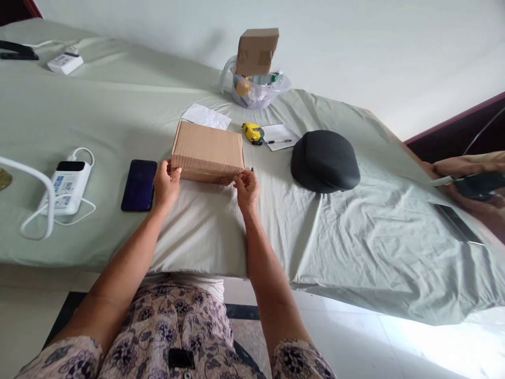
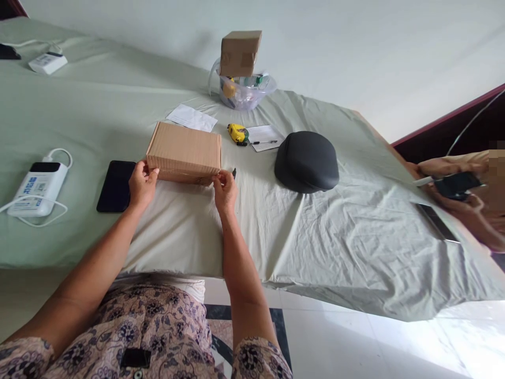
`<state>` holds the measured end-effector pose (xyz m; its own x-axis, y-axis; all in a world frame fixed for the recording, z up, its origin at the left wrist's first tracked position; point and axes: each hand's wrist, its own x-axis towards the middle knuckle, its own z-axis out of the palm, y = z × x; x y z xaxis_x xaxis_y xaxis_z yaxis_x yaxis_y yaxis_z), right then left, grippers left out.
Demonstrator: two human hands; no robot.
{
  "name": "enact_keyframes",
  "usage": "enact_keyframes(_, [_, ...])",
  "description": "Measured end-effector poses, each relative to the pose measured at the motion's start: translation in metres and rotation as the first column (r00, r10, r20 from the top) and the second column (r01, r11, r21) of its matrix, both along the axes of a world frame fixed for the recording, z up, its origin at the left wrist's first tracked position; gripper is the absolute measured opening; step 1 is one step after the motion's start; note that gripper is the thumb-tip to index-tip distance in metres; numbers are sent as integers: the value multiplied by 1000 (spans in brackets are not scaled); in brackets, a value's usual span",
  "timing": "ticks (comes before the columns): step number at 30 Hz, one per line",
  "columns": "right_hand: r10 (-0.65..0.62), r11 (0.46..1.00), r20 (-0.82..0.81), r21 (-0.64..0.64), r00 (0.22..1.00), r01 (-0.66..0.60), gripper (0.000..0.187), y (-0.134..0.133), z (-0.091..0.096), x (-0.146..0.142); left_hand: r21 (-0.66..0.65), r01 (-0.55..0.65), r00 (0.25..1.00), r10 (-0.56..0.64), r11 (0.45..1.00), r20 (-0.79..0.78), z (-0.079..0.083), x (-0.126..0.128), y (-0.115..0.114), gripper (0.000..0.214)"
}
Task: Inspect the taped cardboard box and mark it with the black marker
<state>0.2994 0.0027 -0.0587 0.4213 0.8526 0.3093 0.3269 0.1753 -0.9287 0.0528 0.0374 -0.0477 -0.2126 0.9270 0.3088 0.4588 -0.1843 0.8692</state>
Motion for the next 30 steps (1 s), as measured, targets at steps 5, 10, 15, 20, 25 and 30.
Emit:
enact_keyframes(5, [-25,991,136,-130,990,43,26,-3,2,-1,-16,-55,976,50,998,-211,2,1,-3,24])
enact_keyframes(10, [38,958,363,-279,931,70,22,-7,3,-5,-82,-81,923,44,993,-381,3,4,-6,46])
enact_keyframes(15, [12,950,452,-283,892,131,22,-9,-3,-13,-99,-105,892,49,990,-450,6,12,-11,59])
enact_keyframes(20, [-96,945,460,-238,883,226,65,-12,-4,-29,-47,-144,881,106,988,-462,14,27,-25,93])
enact_keyframes(25, [-175,939,480,-182,860,293,104,-16,6,-44,-36,-168,878,133,985,-459,22,35,-33,124])
enact_keyframes(30, [-159,959,460,-138,874,247,104,-17,10,-42,-31,-173,887,142,984,-439,26,30,-31,121])
